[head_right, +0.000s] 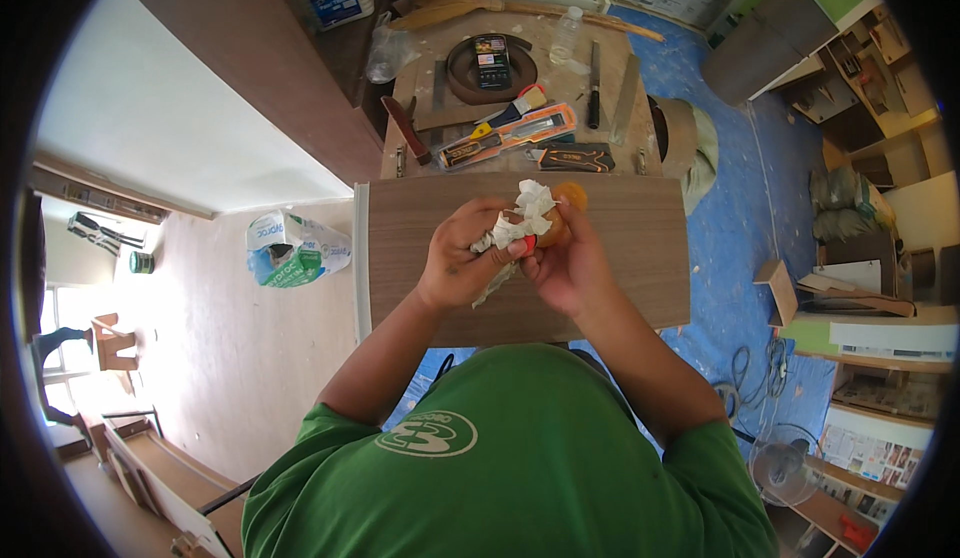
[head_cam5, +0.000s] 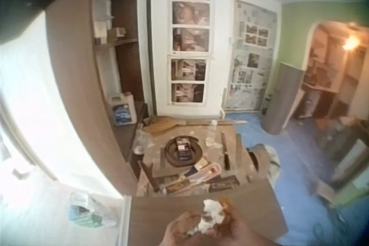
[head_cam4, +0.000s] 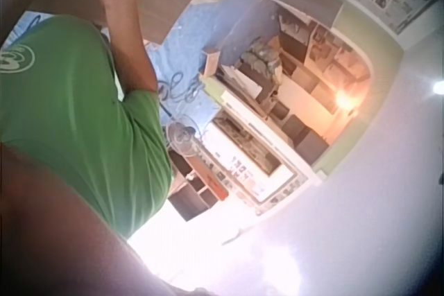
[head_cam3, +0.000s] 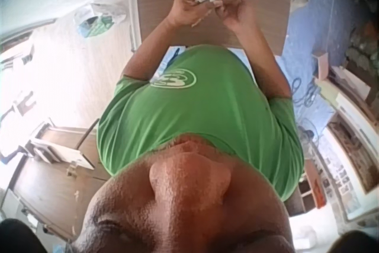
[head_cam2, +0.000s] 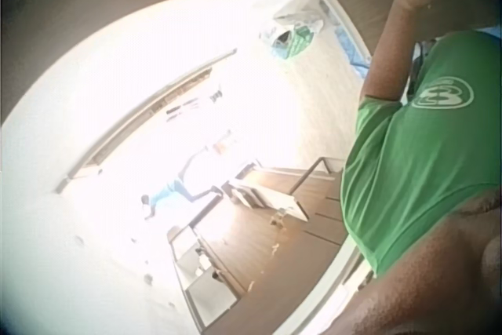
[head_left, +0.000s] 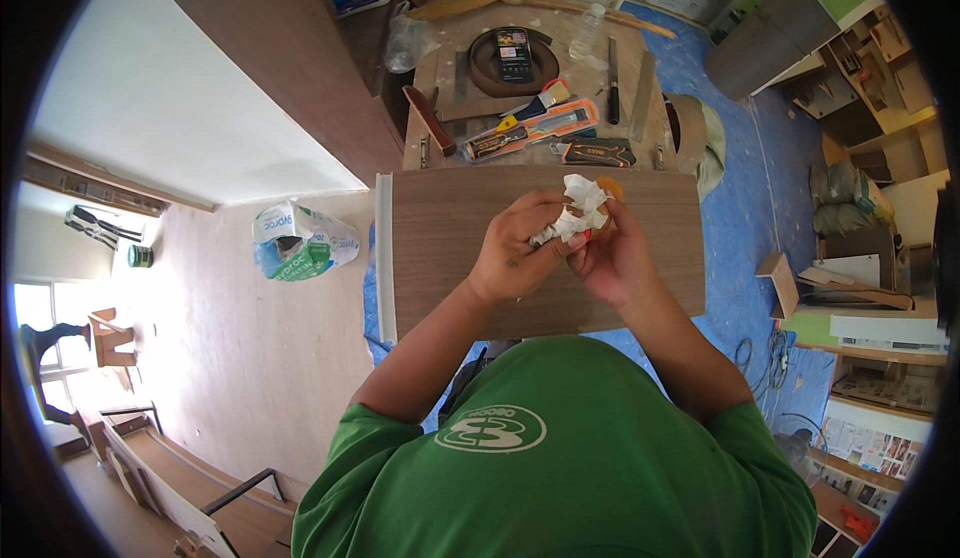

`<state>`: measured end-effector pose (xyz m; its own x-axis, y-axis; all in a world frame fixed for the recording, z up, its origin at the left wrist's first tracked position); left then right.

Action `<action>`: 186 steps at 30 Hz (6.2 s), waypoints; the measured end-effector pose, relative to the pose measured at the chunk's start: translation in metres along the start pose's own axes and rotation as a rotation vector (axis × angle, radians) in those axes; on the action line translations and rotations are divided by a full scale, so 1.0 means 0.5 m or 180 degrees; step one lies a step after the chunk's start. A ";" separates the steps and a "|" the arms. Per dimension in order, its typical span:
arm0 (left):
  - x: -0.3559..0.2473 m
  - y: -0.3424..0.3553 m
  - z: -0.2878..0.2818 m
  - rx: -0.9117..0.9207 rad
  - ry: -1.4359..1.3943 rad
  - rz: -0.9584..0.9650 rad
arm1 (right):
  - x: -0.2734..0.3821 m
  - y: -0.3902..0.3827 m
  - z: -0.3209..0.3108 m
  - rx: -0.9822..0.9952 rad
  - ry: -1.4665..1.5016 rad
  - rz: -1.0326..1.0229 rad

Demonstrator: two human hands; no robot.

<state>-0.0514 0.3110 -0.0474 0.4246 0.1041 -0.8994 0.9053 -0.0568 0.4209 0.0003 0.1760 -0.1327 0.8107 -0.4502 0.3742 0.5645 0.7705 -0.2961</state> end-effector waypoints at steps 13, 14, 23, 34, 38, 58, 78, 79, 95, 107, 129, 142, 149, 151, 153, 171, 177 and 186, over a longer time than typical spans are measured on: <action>0.173 -0.034 -0.048 -0.1134 -0.2106 -0.1007 | -0.011 0.005 -0.010 -0.0173 0.0458 0.0084; 0.177 -0.037 -0.052 -0.1176 -0.2161 -0.1038 | -0.009 0.005 -0.012 -0.0226 0.0470 0.0093; 0.244 -0.073 -0.120 -0.1895 -0.2561 -0.1330 | 0.013 -0.003 -0.018 -0.0360 0.0295 0.0129; 0.293 -0.058 -0.159 -0.1736 -0.3817 -0.1386 | 0.077 -0.061 -0.053 -0.0461 0.0308 -0.0429; 0.263 -0.053 -0.095 -0.1559 -0.4114 -0.1468 | 0.106 -0.049 -0.027 -0.0386 0.0236 -0.0820; 0.101 -0.043 0.017 -0.0833 -0.3135 -0.0782 | 0.052 0.013 0.021 -0.0276 -0.0200 -0.0438; 0.034 0.019 0.002 0.0151 -0.0180 -0.0084 | 0.028 -0.003 -0.002 -0.0315 0.0049 -0.0331; 0.034 0.019 0.004 0.0091 -0.0207 -0.0080 | 0.029 -0.002 -0.006 -0.0283 0.0047 -0.0314; 0.122 0.029 0.028 -0.0326 -0.1294 -0.1025 | 0.014 -0.009 -0.053 -0.0349 0.0260 -0.0249; 0.095 0.012 0.038 0.0568 -0.1913 -0.0689 | 0.033 -0.004 -0.039 -0.0455 0.0208 -0.0420; 0.118 0.007 0.038 -0.0727 -0.0722 -0.0923 | 0.021 -0.007 -0.062 -0.0394 -0.0063 -0.0528; 0.075 0.021 0.045 -0.0144 -0.0109 -0.0344 | 0.052 0.006 -0.020 -0.0309 -0.0134 -0.0853; 0.095 0.024 0.020 0.0174 -0.0855 -0.0407 | 0.049 0.008 0.005 -0.0020 -0.0170 -0.0743; 0.101 0.023 0.013 0.0188 -0.0765 -0.0424 | 0.046 0.009 0.009 0.0021 -0.0177 -0.0698; 0.100 0.025 0.012 0.0136 -0.0779 -0.0502 | 0.043 0.009 0.005 0.0005 -0.0185 -0.0681; 0.148 0.040 0.061 -0.0647 -0.2802 -0.1019 | 0.046 -0.004 -0.049 -0.0222 -0.0047 -0.0742; 0.127 0.017 0.063 -0.0454 -0.3320 -0.0931 | 0.052 0.003 -0.057 -0.0247 0.0070 -0.0725; 0.120 0.013 0.034 -0.0467 -0.1172 -0.0716 | 0.047 -0.001 -0.020 -0.0452 -0.0416 -0.0766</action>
<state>-0.0204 0.3000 -0.1005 0.2104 -0.2638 -0.9413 0.9775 0.0710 0.1986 0.0207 0.1607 -0.1327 0.6296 -0.5431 0.5556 0.7613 0.5738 -0.3018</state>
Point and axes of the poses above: each hand's wrist, its own y-axis towards the middle knuckle, its own z-axis out of the palm, x = y × z, the point moved 8 cm from there along y, towards the middle knuckle, and after that the axes turned 12 degrees about x, right-handed, at the moved point
